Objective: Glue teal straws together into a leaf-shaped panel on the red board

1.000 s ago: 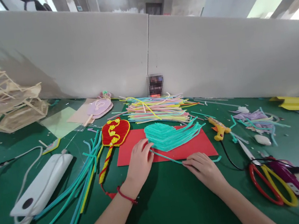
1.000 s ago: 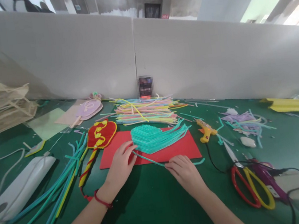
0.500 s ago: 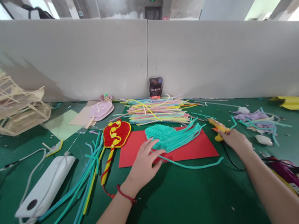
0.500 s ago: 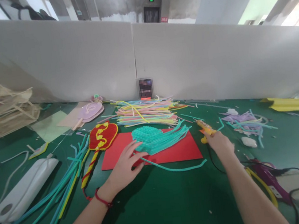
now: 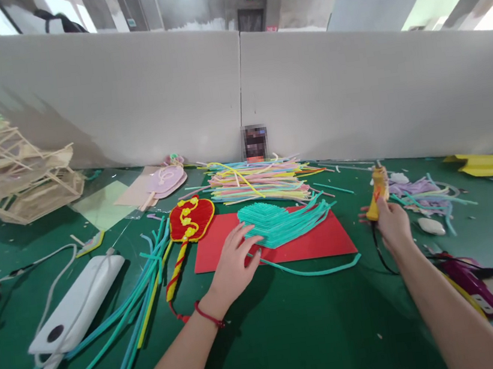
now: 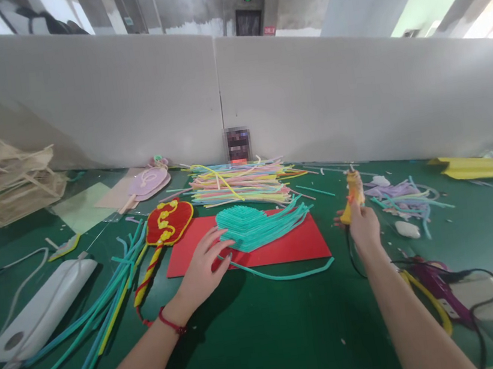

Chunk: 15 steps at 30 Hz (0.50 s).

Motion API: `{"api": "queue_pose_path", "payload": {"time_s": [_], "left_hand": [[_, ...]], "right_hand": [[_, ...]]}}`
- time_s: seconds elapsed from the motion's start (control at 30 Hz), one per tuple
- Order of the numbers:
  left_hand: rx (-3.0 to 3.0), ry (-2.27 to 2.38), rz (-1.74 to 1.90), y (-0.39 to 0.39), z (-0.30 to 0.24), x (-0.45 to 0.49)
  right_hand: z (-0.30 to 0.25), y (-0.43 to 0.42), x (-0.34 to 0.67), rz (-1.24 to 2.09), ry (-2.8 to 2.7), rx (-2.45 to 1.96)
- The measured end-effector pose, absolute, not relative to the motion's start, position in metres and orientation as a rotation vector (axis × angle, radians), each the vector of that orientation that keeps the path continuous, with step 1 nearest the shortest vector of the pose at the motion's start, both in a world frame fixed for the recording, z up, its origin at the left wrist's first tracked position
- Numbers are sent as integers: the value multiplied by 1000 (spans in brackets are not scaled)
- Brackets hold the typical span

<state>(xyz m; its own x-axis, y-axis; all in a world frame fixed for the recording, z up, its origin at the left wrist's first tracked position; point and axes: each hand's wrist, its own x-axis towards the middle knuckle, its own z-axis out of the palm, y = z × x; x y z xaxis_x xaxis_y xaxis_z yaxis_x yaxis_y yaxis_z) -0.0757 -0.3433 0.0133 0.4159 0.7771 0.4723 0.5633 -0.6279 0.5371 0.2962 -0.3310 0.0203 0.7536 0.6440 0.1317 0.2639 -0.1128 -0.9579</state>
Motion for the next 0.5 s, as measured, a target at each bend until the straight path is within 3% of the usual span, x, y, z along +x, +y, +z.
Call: {"api": "queue_pose_path", "payload": {"time_s": [0.23,0.5], "left_hand": [[2244,1268,1055,-340,10,-77],[2077,1377,1157,-335,14,-83]], "right_hand": [[51,-331,253,265,-733,-1553],[38,-342,230,152,-826,-1704]]}}
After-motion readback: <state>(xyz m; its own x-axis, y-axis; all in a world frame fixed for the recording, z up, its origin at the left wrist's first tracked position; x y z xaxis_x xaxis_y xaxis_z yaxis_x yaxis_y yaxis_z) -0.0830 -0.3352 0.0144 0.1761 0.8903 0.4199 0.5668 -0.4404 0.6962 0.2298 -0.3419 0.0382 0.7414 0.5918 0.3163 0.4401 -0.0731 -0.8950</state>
